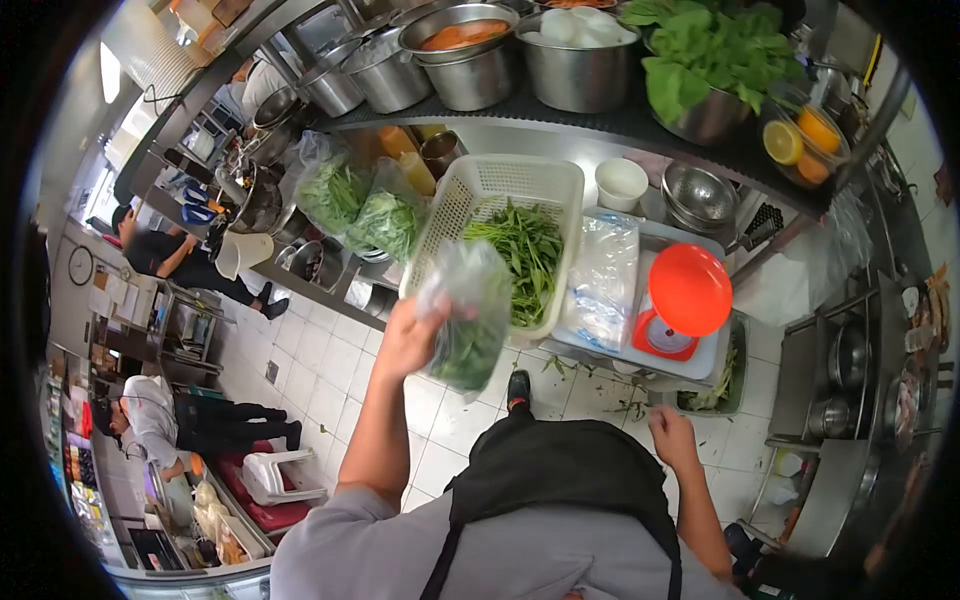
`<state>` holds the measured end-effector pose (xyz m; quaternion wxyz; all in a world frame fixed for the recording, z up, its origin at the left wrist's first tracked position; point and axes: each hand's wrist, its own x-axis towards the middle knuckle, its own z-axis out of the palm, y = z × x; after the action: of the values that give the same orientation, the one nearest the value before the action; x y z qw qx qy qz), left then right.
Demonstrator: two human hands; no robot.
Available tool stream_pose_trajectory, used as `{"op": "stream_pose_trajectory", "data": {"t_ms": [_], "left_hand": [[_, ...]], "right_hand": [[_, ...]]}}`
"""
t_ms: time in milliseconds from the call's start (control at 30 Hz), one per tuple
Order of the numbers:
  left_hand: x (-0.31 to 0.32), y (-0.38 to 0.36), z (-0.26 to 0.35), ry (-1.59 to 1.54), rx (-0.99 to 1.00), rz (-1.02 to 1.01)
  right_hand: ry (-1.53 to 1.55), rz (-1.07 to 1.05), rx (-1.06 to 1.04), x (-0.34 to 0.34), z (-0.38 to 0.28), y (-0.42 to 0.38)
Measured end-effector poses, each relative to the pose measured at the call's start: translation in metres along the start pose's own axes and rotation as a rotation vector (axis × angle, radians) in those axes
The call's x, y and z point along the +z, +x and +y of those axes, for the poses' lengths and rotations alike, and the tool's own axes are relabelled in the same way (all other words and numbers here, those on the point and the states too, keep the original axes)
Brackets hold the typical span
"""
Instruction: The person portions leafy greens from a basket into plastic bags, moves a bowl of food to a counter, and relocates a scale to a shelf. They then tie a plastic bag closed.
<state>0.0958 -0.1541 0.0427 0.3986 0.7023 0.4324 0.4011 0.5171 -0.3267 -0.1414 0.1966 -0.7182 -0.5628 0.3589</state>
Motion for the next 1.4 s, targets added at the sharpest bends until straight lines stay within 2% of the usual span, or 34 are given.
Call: {"op": "stream_pose_trajectory", "data": {"t_ms": [33, 100, 167, 300, 333, 400, 433, 467, 533, 600, 700, 767, 867, 967, 1033, 1100, 1167, 1233, 1367, 1400], "left_hand": [[-0.013, -0.007, 0.003, 0.167, 0.037, -0.082], [-0.032, -0.016, 0.000, 0.173, 0.043, -0.176], [-0.048, -0.020, -0.009, 0.133, 0.096, -0.224], [-0.079, -0.024, -0.028, 0.124, 0.269, -0.226], [-0.088, -0.026, -0.032, 0.135, 0.290, -0.197], [-0.111, -0.033, -0.032, 0.182, 0.190, -0.098], [-0.123, -0.037, -0.034, 0.207, 0.139, -0.048], [-0.130, -0.041, -0.044, 0.233, 0.166, 0.086], [-0.144, -0.049, -0.038, 0.448, 0.014, 0.125], [-0.154, -0.052, -0.035, 0.595, -0.089, 0.036], [-0.158, -0.062, -0.060, 0.462, -0.290, -0.055], [-0.162, -0.060, -0.064, 0.443, -0.303, -0.020], [-0.170, -0.056, -0.064, 0.439, -0.355, 0.035], [-0.183, -0.050, -0.067, 0.449, -0.359, 0.129], [-0.196, -0.044, -0.063, 0.449, -0.335, 0.210], [-0.207, -0.037, -0.061, 0.444, -0.306, 0.241], [-0.211, -0.023, -0.049, 0.425, -0.301, 0.266], [-0.208, -0.016, -0.045, 0.449, -0.261, 0.279], [-0.200, -0.012, -0.045, 0.480, -0.257, 0.264], [-0.200, -0.014, -0.046, 0.483, -0.296, 0.246]], "right_hand": [[0.079, -0.006, -0.027, -0.015, -0.068, 0.015], [0.113, -0.054, -0.349, -0.015, -0.153, 0.050], [-0.001, 0.038, -0.689, 0.002, -0.247, 0.075], [0.043, -0.288, -1.140, 0.071, -0.356, 0.133], [0.016, -0.438, -1.095, 0.089, -0.369, 0.138], [-0.032, -0.728, -0.993, 0.121, -0.385, 0.148], [0.053, -0.667, -1.014, 0.132, -0.392, 0.150], [0.137, -0.606, -1.035, 0.143, -0.396, 0.149], [0.255, -0.541, -1.009, 0.165, -0.399, 0.154], [0.313, -0.525, -0.979, 0.177, -0.400, 0.156], [0.370, -0.506, -0.975, 0.192, -0.402, 0.160], [0.323, -0.540, -0.977, 0.191, -0.406, 0.165], [0.256, -0.661, -0.777, 0.175, -0.415, 0.171], [0.184, -0.215, -1.170, 0.152, -0.400, 0.202], [0.096, -0.087, -0.864, 0.143, -0.369, 0.252], [0.062, -0.063, -0.466, 0.133, -0.354, 0.311], [-0.105, -0.029, -0.406, 0.139, -0.340, 0.372], [-0.235, -0.059, -0.437, 0.152, -0.343, 0.408], [-0.682, -0.257, -0.346, 0.178, -0.367, 0.432], [-0.657, -0.212, -0.385, 0.183, -0.369, 0.436]]}}
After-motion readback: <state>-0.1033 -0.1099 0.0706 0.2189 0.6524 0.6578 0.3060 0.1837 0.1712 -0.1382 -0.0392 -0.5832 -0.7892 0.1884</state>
